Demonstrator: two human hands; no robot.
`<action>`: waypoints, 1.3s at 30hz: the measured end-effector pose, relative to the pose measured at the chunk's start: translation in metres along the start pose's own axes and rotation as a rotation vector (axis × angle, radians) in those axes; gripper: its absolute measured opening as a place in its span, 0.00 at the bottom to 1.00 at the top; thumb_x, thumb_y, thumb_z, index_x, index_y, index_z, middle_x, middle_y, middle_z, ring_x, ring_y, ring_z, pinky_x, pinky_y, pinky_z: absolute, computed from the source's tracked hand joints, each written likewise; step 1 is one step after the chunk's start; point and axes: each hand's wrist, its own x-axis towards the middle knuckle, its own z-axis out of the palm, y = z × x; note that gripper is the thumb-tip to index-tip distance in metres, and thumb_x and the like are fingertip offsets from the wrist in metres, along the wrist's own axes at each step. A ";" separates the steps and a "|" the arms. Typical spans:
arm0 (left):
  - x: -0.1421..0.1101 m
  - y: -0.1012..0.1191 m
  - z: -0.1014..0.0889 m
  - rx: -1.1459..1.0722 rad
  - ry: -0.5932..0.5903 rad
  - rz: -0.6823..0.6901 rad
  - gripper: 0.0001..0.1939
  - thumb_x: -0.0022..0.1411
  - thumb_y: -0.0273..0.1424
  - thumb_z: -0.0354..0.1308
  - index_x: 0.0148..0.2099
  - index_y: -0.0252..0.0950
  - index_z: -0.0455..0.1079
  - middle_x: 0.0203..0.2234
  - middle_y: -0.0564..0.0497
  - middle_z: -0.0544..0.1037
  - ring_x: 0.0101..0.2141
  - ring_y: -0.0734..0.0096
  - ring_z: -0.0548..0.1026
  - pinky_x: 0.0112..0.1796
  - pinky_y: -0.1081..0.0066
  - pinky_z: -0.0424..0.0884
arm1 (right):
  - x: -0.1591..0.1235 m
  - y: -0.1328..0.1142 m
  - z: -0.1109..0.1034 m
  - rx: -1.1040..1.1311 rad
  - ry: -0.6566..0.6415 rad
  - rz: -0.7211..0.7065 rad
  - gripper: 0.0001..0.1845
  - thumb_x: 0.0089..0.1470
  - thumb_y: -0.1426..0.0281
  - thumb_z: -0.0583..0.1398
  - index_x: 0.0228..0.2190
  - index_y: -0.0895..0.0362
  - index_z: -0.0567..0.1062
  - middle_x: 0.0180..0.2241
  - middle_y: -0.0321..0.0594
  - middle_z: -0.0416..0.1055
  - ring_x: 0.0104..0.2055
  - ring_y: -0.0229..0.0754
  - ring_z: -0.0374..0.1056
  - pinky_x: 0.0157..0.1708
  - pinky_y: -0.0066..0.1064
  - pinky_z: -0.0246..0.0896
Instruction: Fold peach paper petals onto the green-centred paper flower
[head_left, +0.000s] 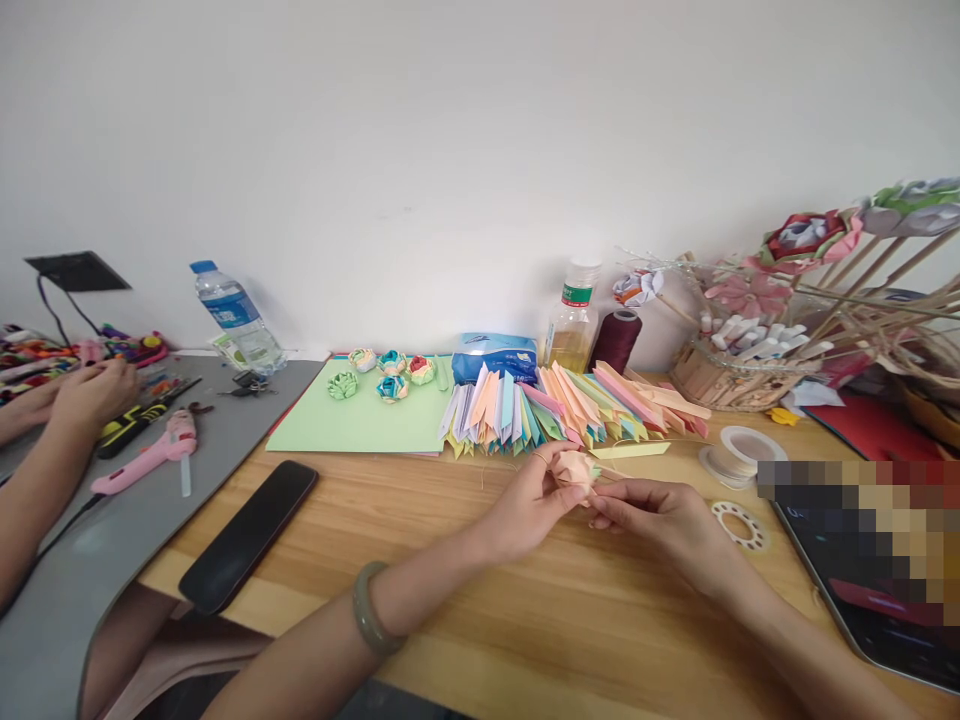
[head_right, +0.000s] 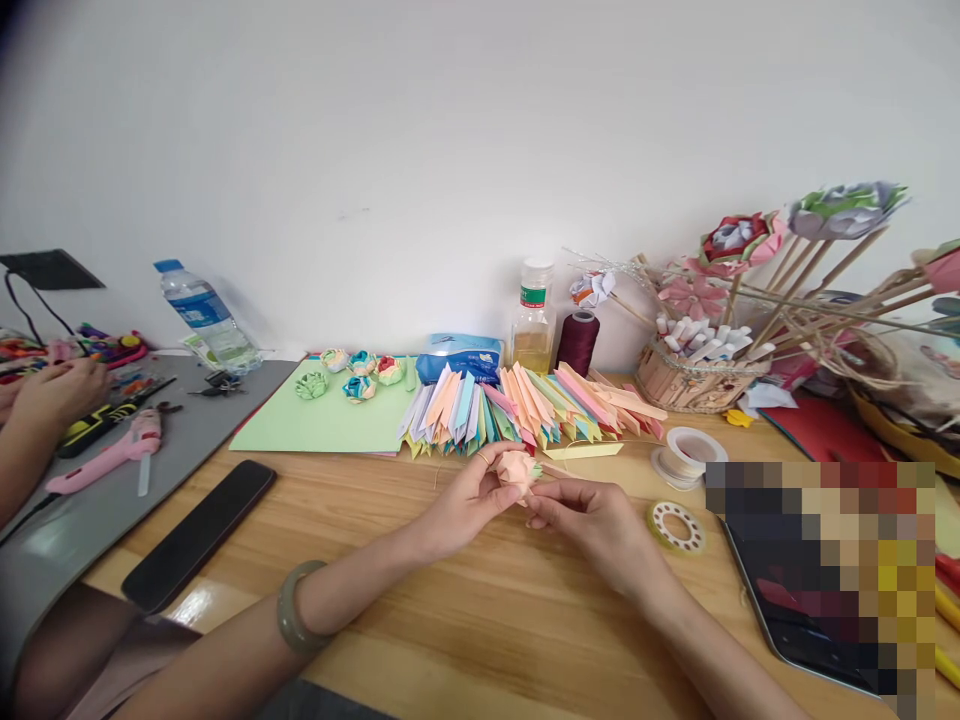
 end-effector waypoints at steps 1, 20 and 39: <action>0.000 0.000 0.000 -0.001 -0.001 0.001 0.20 0.55 0.30 0.52 0.50 0.35 0.54 0.43 0.45 0.64 0.44 0.67 0.65 0.46 0.66 0.61 | 0.000 0.000 0.000 0.021 -0.003 0.012 0.20 0.41 0.55 0.61 0.27 0.59 0.79 0.23 0.41 0.74 0.26 0.40 0.66 0.28 0.29 0.61; -0.002 -0.003 0.001 0.187 0.082 0.053 0.20 0.55 0.31 0.52 0.50 0.35 0.55 0.44 0.44 0.65 0.45 0.66 0.65 0.48 0.64 0.61 | 0.003 -0.002 0.001 0.262 -0.049 -0.041 0.16 0.41 0.57 0.62 0.25 0.59 0.73 0.25 0.38 0.71 0.27 0.38 0.66 0.28 0.27 0.61; -0.003 -0.003 0.000 0.242 0.079 0.038 0.21 0.55 0.31 0.52 0.51 0.35 0.55 0.48 0.43 0.63 0.49 0.64 0.62 0.49 0.64 0.60 | 0.004 0.002 -0.002 0.191 -0.096 0.038 0.21 0.39 0.53 0.61 0.27 0.60 0.75 0.28 0.43 0.74 0.30 0.40 0.69 0.32 0.29 0.64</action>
